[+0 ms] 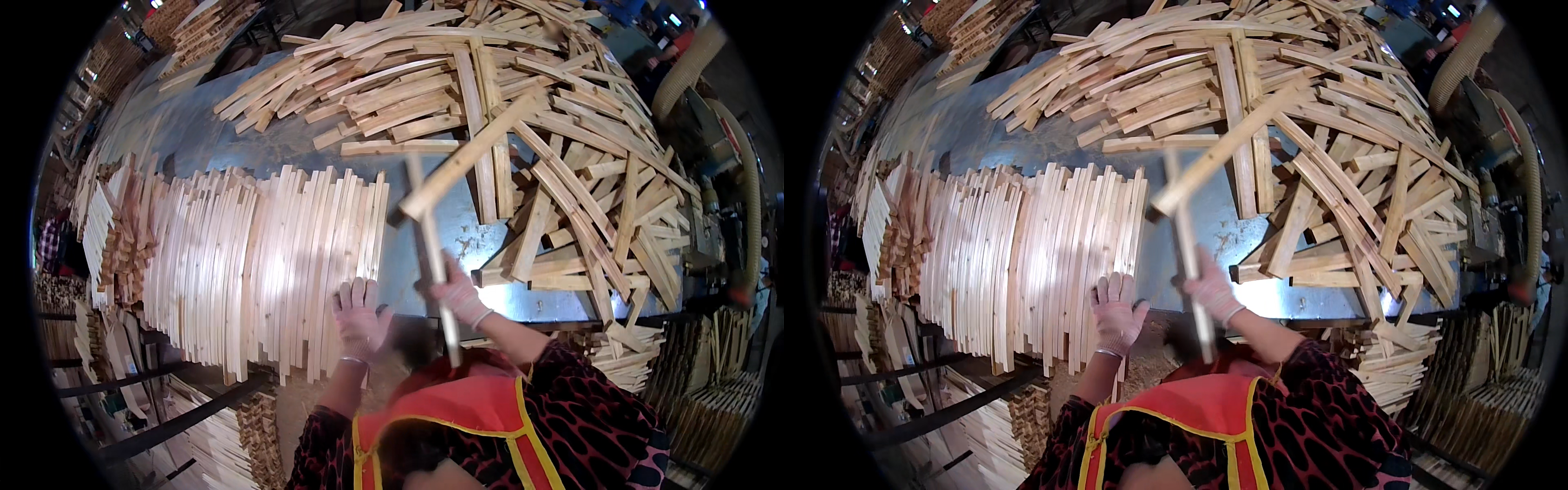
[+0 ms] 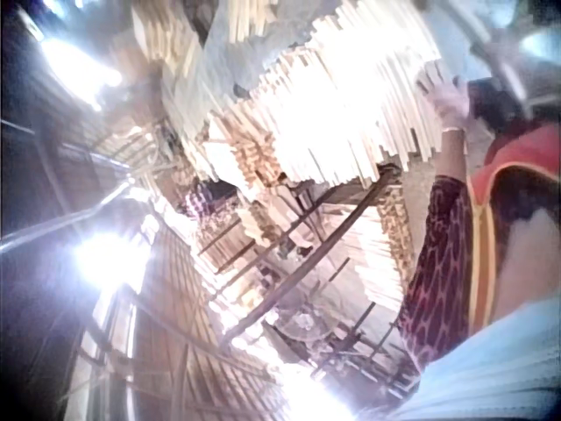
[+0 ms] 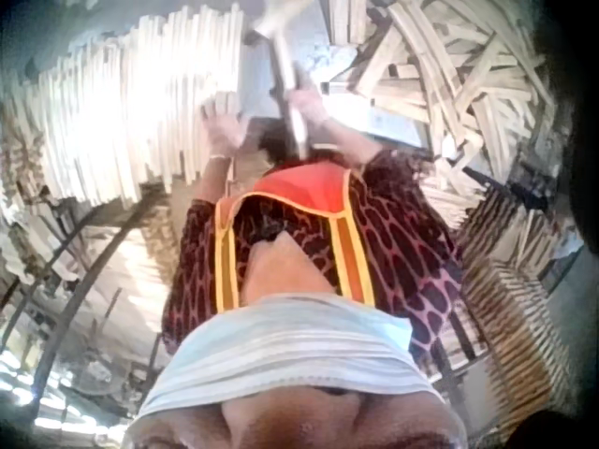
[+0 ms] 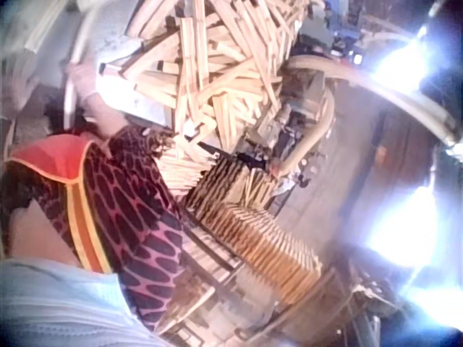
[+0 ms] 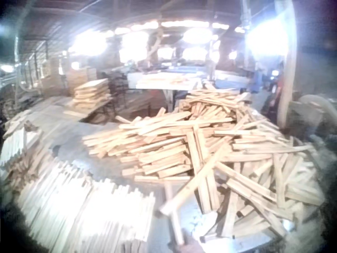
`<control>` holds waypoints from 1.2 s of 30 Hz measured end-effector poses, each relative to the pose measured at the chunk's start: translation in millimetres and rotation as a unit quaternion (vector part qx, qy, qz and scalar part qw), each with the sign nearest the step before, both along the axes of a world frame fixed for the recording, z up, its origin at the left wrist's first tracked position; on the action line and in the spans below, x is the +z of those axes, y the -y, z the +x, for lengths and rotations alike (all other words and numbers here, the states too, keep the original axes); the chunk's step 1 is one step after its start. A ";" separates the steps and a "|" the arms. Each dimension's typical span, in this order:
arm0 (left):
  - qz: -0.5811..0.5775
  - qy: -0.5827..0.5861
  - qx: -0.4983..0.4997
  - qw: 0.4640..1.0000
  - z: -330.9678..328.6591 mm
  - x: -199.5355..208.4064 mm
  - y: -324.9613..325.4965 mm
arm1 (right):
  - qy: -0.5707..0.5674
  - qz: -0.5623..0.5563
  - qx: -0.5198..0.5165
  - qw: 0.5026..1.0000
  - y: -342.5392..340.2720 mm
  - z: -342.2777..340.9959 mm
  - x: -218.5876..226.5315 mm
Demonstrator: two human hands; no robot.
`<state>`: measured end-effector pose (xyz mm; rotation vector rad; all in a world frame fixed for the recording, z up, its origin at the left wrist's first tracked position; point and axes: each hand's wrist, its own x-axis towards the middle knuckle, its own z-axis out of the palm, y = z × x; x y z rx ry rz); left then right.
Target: The person picks up wooden planks from a large pile on a metal table and stacks them neatly in a vertical arrangement. They repeatedly grab planks, align them, and place them into a growing stack, occasionally adjusting the pile.
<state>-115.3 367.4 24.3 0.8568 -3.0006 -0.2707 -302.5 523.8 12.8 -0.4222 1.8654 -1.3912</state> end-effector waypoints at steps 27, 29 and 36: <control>0.163 0.106 0.087 0.977 -122.2 1.7 -53.9 | -0.434 0.160 -0.165 0.871 70.8 -231.7 15.3; 0.147 0.109 0.089 0.979 -129.5 -20.6 -45.8 | -0.351 0.138 -0.206 0.903 91.2 -287.3 11.1; 0.494 -0.149 0.166 0.840 -100.5 -19.7 -19.4 | 0.093 -0.111 -0.058 0.988 85.7 -287.1 0.6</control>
